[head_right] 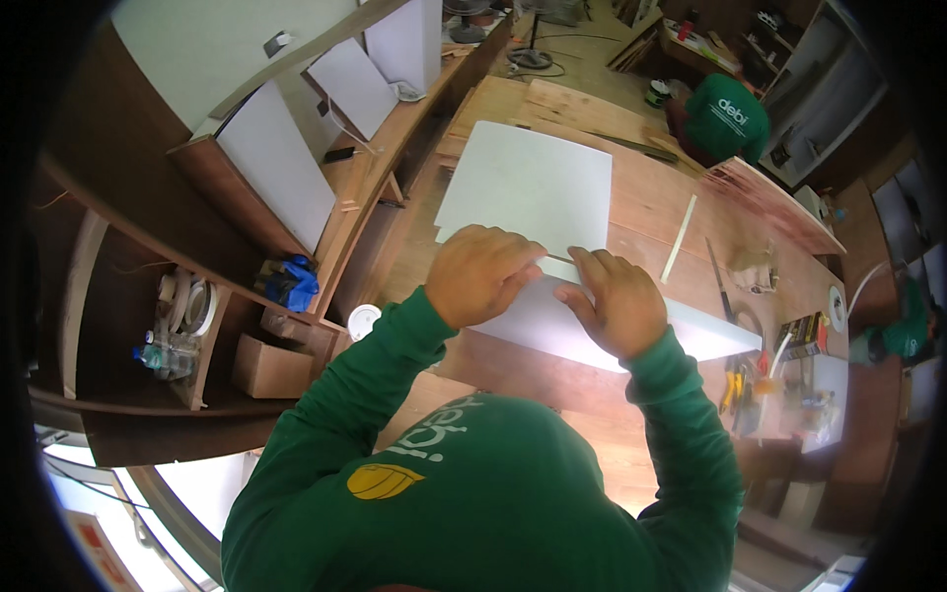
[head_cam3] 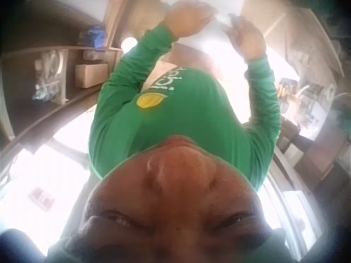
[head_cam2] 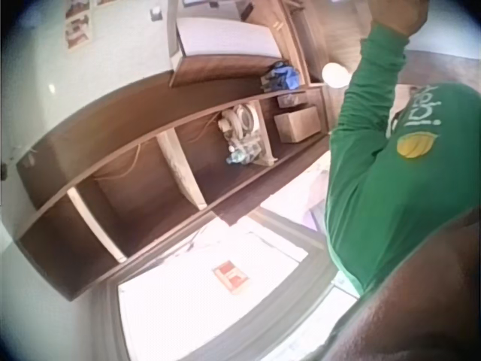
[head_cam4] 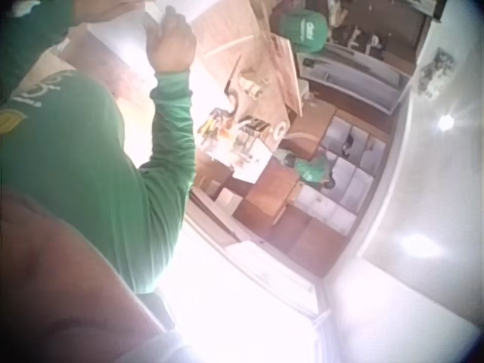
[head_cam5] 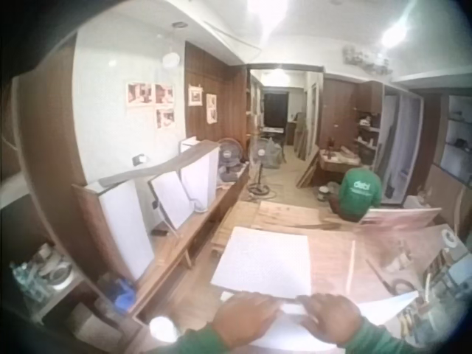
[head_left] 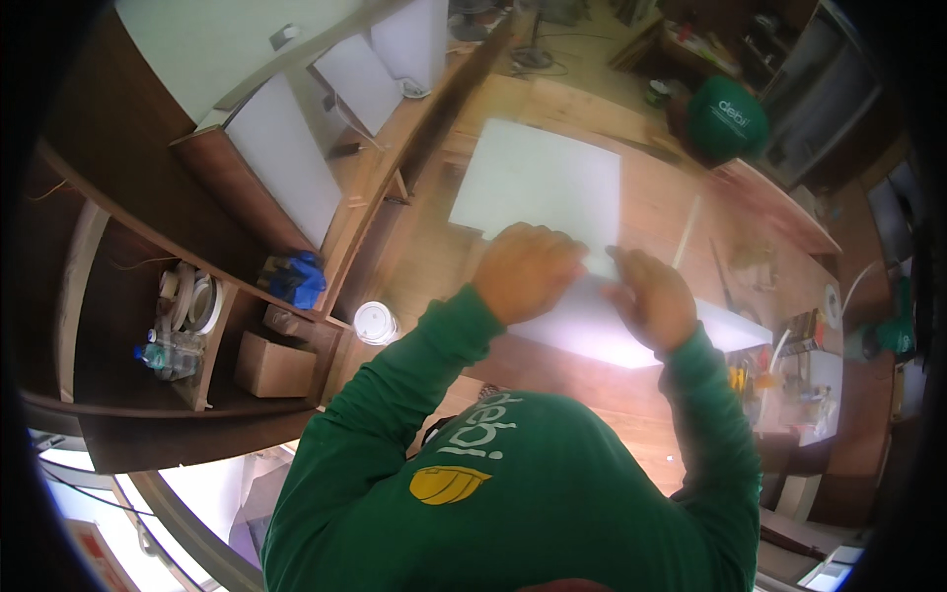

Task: The person aligns a white trim strip with the edge of a white board. They tap the strip into place using a hammer while holding the board steady on a wooden workbench.

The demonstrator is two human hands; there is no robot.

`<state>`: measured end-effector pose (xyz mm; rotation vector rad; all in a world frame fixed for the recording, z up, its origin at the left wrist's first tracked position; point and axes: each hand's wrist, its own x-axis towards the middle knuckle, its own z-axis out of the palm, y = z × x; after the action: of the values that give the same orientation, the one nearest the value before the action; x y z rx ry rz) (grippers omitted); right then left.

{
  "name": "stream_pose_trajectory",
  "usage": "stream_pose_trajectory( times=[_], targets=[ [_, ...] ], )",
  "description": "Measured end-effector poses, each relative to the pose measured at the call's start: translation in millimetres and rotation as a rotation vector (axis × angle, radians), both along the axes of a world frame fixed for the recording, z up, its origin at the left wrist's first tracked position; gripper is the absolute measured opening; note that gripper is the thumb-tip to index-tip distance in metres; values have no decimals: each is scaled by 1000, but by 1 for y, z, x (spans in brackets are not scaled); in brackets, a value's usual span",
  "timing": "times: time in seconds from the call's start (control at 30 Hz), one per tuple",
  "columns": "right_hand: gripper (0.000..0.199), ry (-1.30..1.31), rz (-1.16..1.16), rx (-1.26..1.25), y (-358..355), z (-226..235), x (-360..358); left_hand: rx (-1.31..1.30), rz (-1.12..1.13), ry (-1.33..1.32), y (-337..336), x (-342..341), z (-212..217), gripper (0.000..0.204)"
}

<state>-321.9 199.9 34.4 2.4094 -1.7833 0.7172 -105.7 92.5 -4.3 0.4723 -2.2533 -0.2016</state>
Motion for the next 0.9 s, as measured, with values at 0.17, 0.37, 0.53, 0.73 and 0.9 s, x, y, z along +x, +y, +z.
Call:
stream_pose_trajectory(
  times=[0.17, 0.37, 0.53, 0.73, 0.9],
  targets=[
    [43, -163, -28, 80, -16, 0, -8, -26, 16, 14, -4, -7, -5, 16],
    [31, -97, 41, -230, -11, 4, -11, -15, -24, -70, 0, -12, 7, 20],
    [49, -518, 235, 102, 59, 16, 4, -145, -5, -44, 0, -20, -2, 21],
    [37, -541, -350, 692, 148, -152, -33, -20, -8, -230, 13, -20, 17, 27],
    [39, -402, -784, 905, 290, -388, -98, 81, -63, -341, 21, -39, 31, 31]
  ],
)
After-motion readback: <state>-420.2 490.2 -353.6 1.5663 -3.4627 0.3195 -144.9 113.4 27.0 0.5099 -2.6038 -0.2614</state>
